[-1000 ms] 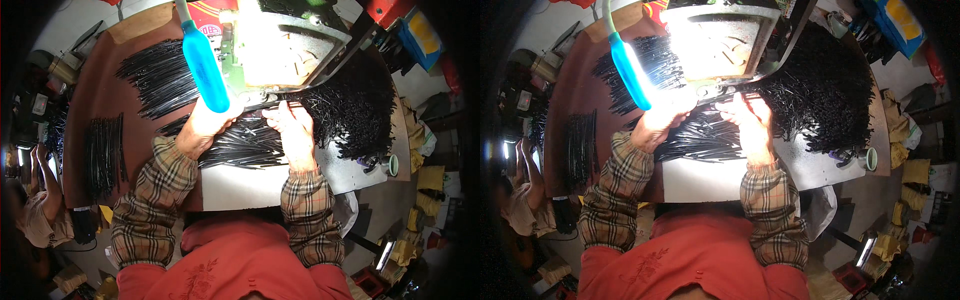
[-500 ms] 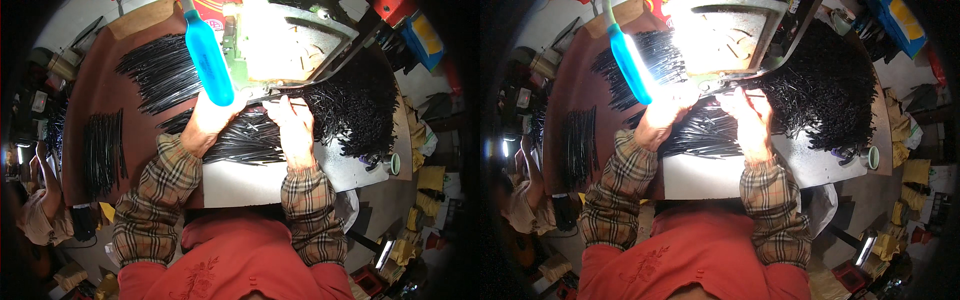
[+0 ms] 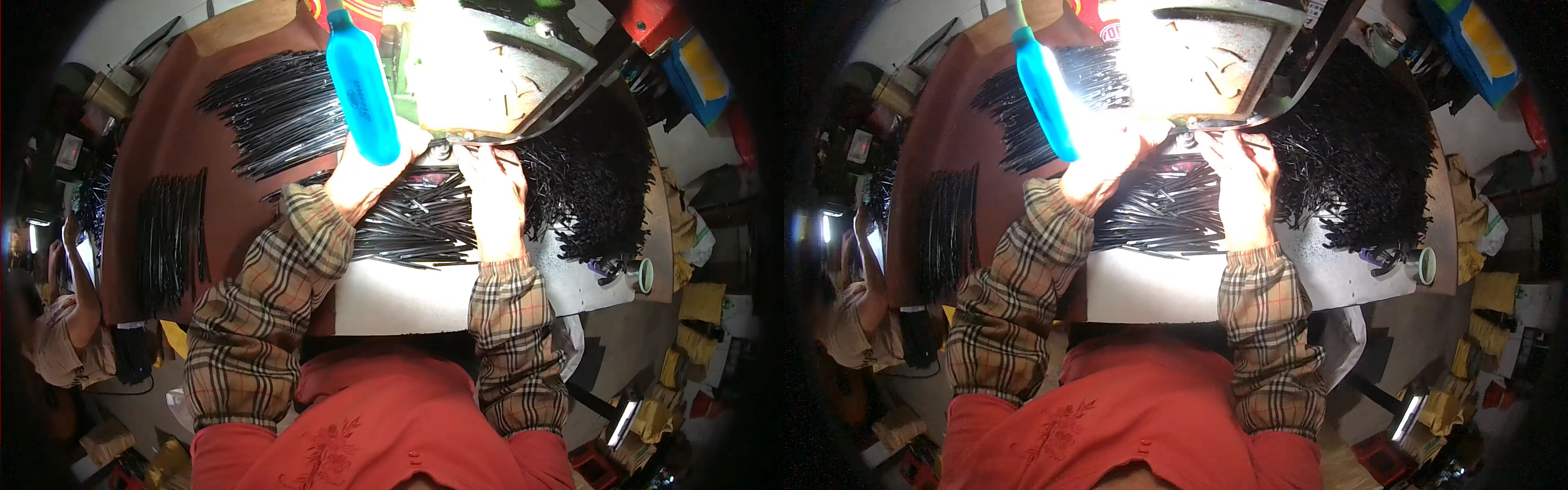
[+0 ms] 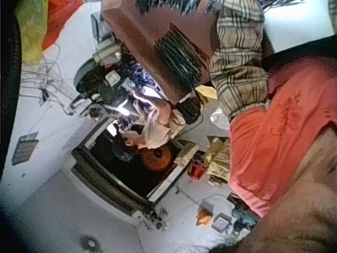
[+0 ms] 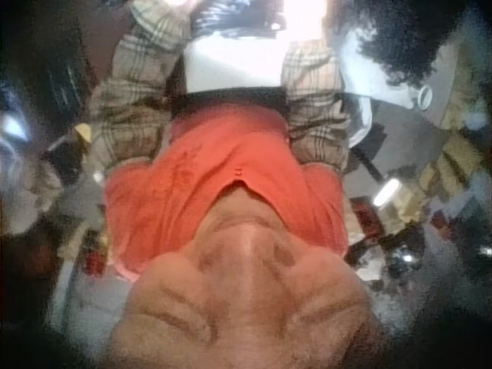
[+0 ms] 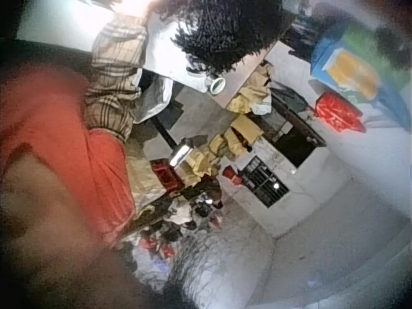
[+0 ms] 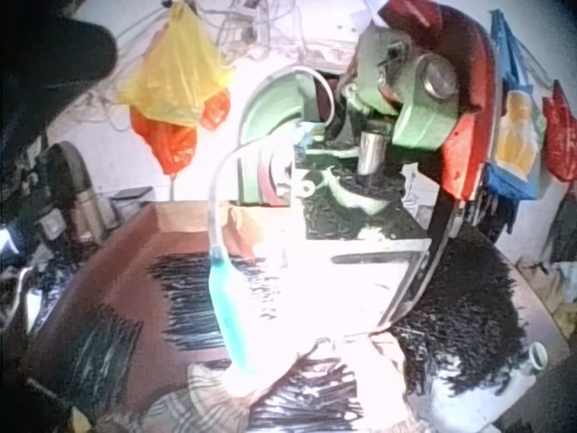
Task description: The person sorts and aligns black rods using a machine fixture on a work table, repeatedly feeding the rods into the fixture by hand.
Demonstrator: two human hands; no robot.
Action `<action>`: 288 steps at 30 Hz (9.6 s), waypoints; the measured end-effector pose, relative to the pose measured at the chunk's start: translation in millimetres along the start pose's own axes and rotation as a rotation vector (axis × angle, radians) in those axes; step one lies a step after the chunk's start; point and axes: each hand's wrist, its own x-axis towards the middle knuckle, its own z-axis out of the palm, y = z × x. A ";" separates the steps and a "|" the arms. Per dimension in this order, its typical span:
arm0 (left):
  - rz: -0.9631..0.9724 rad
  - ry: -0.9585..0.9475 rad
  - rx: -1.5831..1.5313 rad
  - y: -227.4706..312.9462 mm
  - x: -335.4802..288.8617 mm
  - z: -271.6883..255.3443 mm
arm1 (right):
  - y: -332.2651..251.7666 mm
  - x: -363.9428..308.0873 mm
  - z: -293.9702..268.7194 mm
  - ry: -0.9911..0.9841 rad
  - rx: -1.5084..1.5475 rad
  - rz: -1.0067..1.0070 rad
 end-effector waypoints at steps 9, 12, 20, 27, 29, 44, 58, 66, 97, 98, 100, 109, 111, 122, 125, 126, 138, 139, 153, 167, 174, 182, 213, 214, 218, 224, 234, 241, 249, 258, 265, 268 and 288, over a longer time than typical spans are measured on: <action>-0.342 -0.056 0.105 42.2 -0.4 6.3 | -2.4 -2.6 2.7 0.037 -0.029 -0.011; -0.395 -0.095 0.126 37.6 8.6 0.9 | 2.3 -1.1 -4.7 -0.008 -0.028 -0.046; -0.506 -0.262 0.279 47.9 15.7 -17.1 | 2.9 -4.5 9.9 0.008 0.031 -0.058; -0.517 -0.166 0.307 51.2 16.9 6.9 | -4.1 -6.6 -1.1 0.013 0.100 -0.073; -0.474 -0.172 0.363 56.7 13.5 -3.7 | -9.7 -14.0 9.9 -0.062 0.125 -0.072; -0.318 0.347 0.130 97.7 -92.3 92.1 | -89.7 -136.0 -29.4 -0.233 -0.428 -0.113; -0.485 0.160 0.099 77.0 -91.3 107.2 | -199.1 -166.8 -28.8 -1.158 -0.114 -1.095; -0.546 0.140 0.109 74.1 -93.2 97.5 | -140.0 -53.8 -101.0 0.021 -1.672 -0.327; -0.695 0.202 0.053 64.8 -94.4 92.2 | -120.4 -17.4 -61.6 -0.614 -1.674 -0.590; -0.700 0.205 0.052 63.0 -94.3 93.3 | -119.4 -15.8 -62.0 -0.595 -1.685 -0.458; -0.711 0.200 0.058 62.1 -95.0 92.2 | -117.6 -14.0 -62.9 -0.609 -1.642 -0.342; -0.697 0.210 0.035 59.2 -93.8 92.9 | -130.0 -10.7 -43.0 -0.462 -1.279 0.085; -0.694 0.207 0.030 61.2 -90.9 93.8 | -137.0 -11.9 -41.8 -0.415 -1.445 -0.244; -0.558 0.176 0.081 69.8 -76.3 91.2 | -78.0 -59.0 5.1 -0.401 -0.983 -0.261; -0.567 0.174 0.036 65.7 -74.9 86.1 | -53.1 -58.2 4.7 -0.372 -0.722 -0.108; -0.550 0.178 0.016 66.4 -73.4 85.7 | -50.6 -59.3 9.0 -0.306 -0.632 0.027; -0.559 0.128 -0.043 64.5 -70.0 70.7 | -21.8 -53.6 16.4 -0.151 -0.473 -0.005; -0.558 0.130 -0.056 64.1 -70.2 70.5 | -21.5 -54.0 16.0 -0.146 -0.473 -0.007; -0.520 0.236 -0.067 57.2 -70.3 75.3 | -5.9 -52.7 19.0 -0.185 -0.443 -0.077; -0.391 0.124 -0.181 44.6 -48.8 67.6 | -5.0 -23.1 13.8 -0.234 -0.136 0.013; -0.424 0.188 -0.120 39.9 -44.2 68.8 | -0.8 -15.6 9.9 -0.209 -0.141 0.042; -0.408 0.118 -0.058 47.1 -42.7 71.4 | -3.3 -11.1 9.3 -0.260 -0.173 0.105; -0.667 0.301 0.209 71.4 -87.9 66.2 | 0.0 -30.3 16.4 -0.234 -0.229 0.076; -0.664 0.300 0.238 70.4 -88.3 64.7 | -0.3 -30.5 16.9 -0.234 -0.229 0.077; -0.698 0.250 0.235 74.9 -84.2 65.4 | -1.5 -29.1 16.0 -0.187 -0.229 0.128; -0.623 0.291 0.149 71.8 -76.4 69.9 | -4.6 -16.8 14.2 -0.303 -0.278 -0.013; -0.579 0.282 0.073 62.2 -76.0 65.9 | -2.1 -15.3 15.8 -0.273 -0.352 -0.001; -0.623 0.286 -0.078 67.9 -78.1 72.4 | 3.0 -9.6 7.5 -0.289 -0.206 0.029; -0.646 0.305 -0.206 77.9 -71.7 83.1 | -1.6 -12.5 8.7 -0.277 -0.212 0.101; -0.541 0.256 -0.003 72.5 -78.6 76.3 | 5.3 -14.9 11.1 -0.354 -0.134 0.015; -0.697 0.363 -0.008 85.6 -101.7 70.5 | 1.5 -46.0 26.0 -0.313 -0.062 -0.020; -0.650 0.347 -0.060 97.7 -122.3 63.2 | 6.1 -59.3 51.5 -0.263 -0.091 0.095; -0.379 0.082 2.625 215.2 -198.6 -146.0 | -52.8 -102.3 -79.6 0.137 -0.971 -0.047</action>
